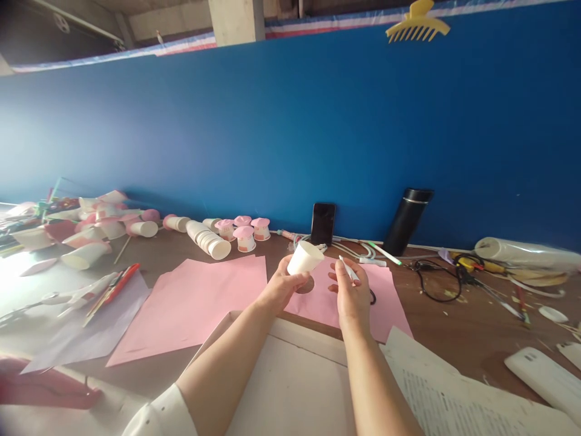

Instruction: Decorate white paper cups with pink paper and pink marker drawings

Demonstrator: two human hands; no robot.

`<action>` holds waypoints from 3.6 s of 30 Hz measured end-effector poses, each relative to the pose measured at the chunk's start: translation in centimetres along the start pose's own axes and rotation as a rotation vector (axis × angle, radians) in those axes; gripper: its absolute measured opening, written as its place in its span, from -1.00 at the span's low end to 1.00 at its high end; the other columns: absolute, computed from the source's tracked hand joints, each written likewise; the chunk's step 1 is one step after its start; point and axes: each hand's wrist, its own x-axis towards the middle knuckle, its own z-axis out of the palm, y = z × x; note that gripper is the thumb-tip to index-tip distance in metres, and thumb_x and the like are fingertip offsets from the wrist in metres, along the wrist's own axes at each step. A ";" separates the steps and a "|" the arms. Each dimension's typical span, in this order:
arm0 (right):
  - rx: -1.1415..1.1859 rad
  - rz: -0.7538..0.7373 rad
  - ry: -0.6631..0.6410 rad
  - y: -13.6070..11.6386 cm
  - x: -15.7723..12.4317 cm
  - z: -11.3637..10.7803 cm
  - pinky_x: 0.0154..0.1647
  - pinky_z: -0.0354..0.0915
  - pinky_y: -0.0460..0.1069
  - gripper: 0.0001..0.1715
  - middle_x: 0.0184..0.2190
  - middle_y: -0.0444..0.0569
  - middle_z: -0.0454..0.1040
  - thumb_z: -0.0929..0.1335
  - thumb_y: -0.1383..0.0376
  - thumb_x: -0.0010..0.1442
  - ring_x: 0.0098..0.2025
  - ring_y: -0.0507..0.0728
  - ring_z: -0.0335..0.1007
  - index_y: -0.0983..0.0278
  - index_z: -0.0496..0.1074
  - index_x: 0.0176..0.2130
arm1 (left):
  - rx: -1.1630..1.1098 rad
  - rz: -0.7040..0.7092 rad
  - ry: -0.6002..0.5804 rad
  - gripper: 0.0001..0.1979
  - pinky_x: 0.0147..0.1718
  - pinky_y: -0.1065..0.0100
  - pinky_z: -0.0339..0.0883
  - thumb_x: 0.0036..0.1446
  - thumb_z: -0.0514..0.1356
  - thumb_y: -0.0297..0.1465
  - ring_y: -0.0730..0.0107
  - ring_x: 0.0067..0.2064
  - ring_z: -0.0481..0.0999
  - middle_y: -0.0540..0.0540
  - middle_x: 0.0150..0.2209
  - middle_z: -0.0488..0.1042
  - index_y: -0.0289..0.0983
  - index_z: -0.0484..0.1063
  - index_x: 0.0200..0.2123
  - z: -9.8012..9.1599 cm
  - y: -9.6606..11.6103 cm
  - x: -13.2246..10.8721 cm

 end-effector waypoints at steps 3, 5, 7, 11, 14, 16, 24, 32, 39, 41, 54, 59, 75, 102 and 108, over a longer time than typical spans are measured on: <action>0.076 0.033 -0.040 0.2 0.4 0.2 -0.47 0.39 -0.11 -0.33 -0.18 0.01 0.53 0.44 -0.10 -0.05 -0.23 0.12 0.51 0.19 0.36 -0.04 | 0.079 0.015 0.005 -0.30 -0.25 0.31 0.29 -0.23 0.42 -0.35 0.41 -0.26 0.41 -0.08 -0.20 0.40 -0.20 0.20 0.00 0.1 -0.2 0.2; 0.093 0.026 -0.052 0.2 0.6 0.3 -0.45 0.39 -0.11 -0.33 -0.15 0.00 0.53 0.43 -0.09 -0.04 -0.22 0.11 0.50 0.19 0.36 -0.03 | 0.121 0.021 0.024 -0.29 -0.27 0.32 0.31 -0.25 0.43 -0.34 0.40 -0.26 0.41 -0.09 -0.19 0.39 -0.20 0.20 -0.01 0.2 -0.4 0.2; 0.064 0.010 -0.048 0.2 0.5 0.3 -0.44 0.39 -0.10 -0.32 -0.12 -0.02 0.52 0.43 -0.08 -0.04 -0.21 0.11 0.50 0.17 0.35 -0.01 | 0.166 0.037 0.035 -0.31 -0.28 0.32 0.34 -0.23 0.42 -0.33 0.39 -0.25 0.42 -0.09 -0.18 0.39 -0.20 0.21 -0.01 0.4 -0.6 0.2; -0.078 -0.077 0.022 -0.1 0.0 0.1 -0.43 0.35 -0.08 -0.29 -0.16 -0.02 0.53 0.45 -0.05 -0.05 -0.24 0.12 0.49 0.17 0.35 0.04 | 0.315 0.113 0.111 -0.36 -0.26 0.28 0.37 -0.22 0.40 -0.38 0.35 -0.22 0.42 -0.11 -0.17 0.37 -0.21 0.26 -0.02 0.6 -1.2 0.3; -0.118 -0.229 0.058 -0.2 -0.5 0.0 -0.34 0.35 -0.02 -0.33 -0.13 0.02 0.52 0.46 0.01 -0.03 -0.23 0.12 0.46 0.17 0.36 0.03 | 0.474 0.207 0.217 -0.38 -0.16 0.23 0.34 -0.24 0.39 -0.47 0.28 -0.14 0.40 -0.14 -0.10 0.36 -0.20 0.32 -0.04 0.6 -1.8 0.4; -0.103 -0.314 0.033 -0.1 -0.7 0.1 -0.29 0.36 0.02 -0.38 -0.12 0.05 0.52 0.47 0.05 -0.03 -0.24 0.12 0.46 0.18 0.36 0.00 | 0.593 0.264 0.265 -0.41 -0.12 0.21 0.31 -0.22 0.35 -0.51 0.24 -0.08 0.39 -0.15 -0.05 0.34 -0.18 0.34 -0.04 0.5 -2.0 0.4; -0.195 -0.401 0.024 0.3 -0.7 0.1 -0.33 0.34 0.02 -0.47 -0.13 0.05 0.52 0.46 0.09 0.00 -0.34 0.09 0.43 0.19 0.40 -0.05 | 0.947 0.466 0.248 -0.42 -0.05 0.18 0.26 -0.11 0.21 -0.60 0.19 0.01 0.34 -0.13 -0.01 0.30 -0.12 0.28 0.02 0.9 -2.0 -0.4; -0.185 -0.225 0.094 -0.5 -0.9 -0.2 -0.41 0.32 -0.08 -0.51 -0.31 -0.04 0.53 0.48 0.09 -0.05 -0.37 0.06 0.42 0.22 0.45 -0.14 | 0.973 0.645 0.218 -0.34 0.08 0.12 0.18 -0.08 0.16 -0.65 0.18 0.10 0.29 -0.15 0.08 0.28 -0.09 0.23 0.11 1.4 -1.7 -0.7; 0.377 0.075 0.080 -0.3 -0.3 -0.1 -0.54 0.26 -0.21 -0.44 -0.38 -0.12 0.47 0.55 0.22 -0.17 -0.40 -0.04 0.39 0.26 0.44 -0.14 | 0.334 -0.047 0.162 -0.58 -0.16 0.25 0.33 0.00 0.29 -0.31 0.30 -0.19 0.47 -0.27 -0.12 0.48 -0.34 0.42 -0.05 1.4 -0.8 -0.1; 0.436 0.091 0.068 -0.3 -0.4 0.1 -0.55 0.26 -0.23 -0.45 -0.38 -0.12 0.46 0.56 0.26 -0.18 -0.41 -0.06 0.39 0.27 0.44 -0.15 | 0.151 -0.158 0.048 -0.64 -0.23 0.37 0.33 0.01 0.30 -0.24 0.41 -0.25 0.46 -0.25 -0.13 0.51 -0.35 0.49 -0.16 1.6 -0.5 -0.3; 0.357 0.202 0.010 -0.3 -2.1 1.3 -0.53 0.34 -0.21 -0.40 -0.31 -0.10 0.52 0.55 0.24 -0.19 -0.37 -0.02 0.45 0.23 0.43 -0.12 | -0.623 -0.240 -0.055 -0.82 -0.47 0.60 0.26 -0.04 0.35 -0.48 0.68 -0.45 0.36 0.00 -0.41 0.40 -0.35 0.40 -0.36 1.8 -0.6 -0.9; 0.283 0.218 0.094 -0.1 -1.6 0.9 -0.56 0.33 -0.14 -0.42 -0.24 0.02 0.55 0.50 0.21 -0.11 -0.44 0.00 0.43 0.25 0.38 -0.07 | -0.625 -0.134 -0.041 -0.79 -0.43 0.58 0.27 -0.04 0.35 -0.44 0.67 -0.41 0.36 -0.01 -0.35 0.39 -0.34 0.39 -0.35 1.6 -0.3 -0.7; -0.195 -0.454 0.021 -1.4 -3.4 0.0 -0.47 0.36 -0.06 -0.64 -0.36 -0.05 0.50 0.38 0.09 0.12 -0.51 0.00 0.39 0.26 0.44 -0.14 | -0.498 -0.018 0.109 -0.84 -0.39 0.56 0.28 -0.03 0.30 -0.48 0.64 -0.44 0.35 0.00 -0.47 0.35 -0.37 0.34 -0.43 1.4 -1.5 0.1; -0.518 -0.560 -0.065 -0.6 -3.0 -0.1 -0.34 0.38 -0.02 -0.67 -0.36 0.00 0.57 0.34 0.07 0.15 -0.35 0.12 0.50 0.22 0.51 -0.19 | -0.413 -0.125 0.080 -0.85 -0.25 0.47 0.44 -0.01 0.28 -0.53 0.52 -0.38 0.49 -0.09 -0.42 0.47 -0.40 0.41 -0.32 2.1 -1.7 -0.3; -0.545 -0.584 -0.039 -0.3 -2.7 -0.1 -0.31 0.38 -0.01 -0.69 -0.39 0.00 0.56 0.34 0.07 0.14 -0.35 0.14 0.51 0.23 0.49 -0.24 | -0.403 -0.140 0.087 -0.85 -0.24 0.47 0.45 -0.03 0.29 -0.53 0.51 -0.38 0.50 -0.10 -0.41 0.49 -0.40 0.43 -0.32 2.2 -1.7 -0.4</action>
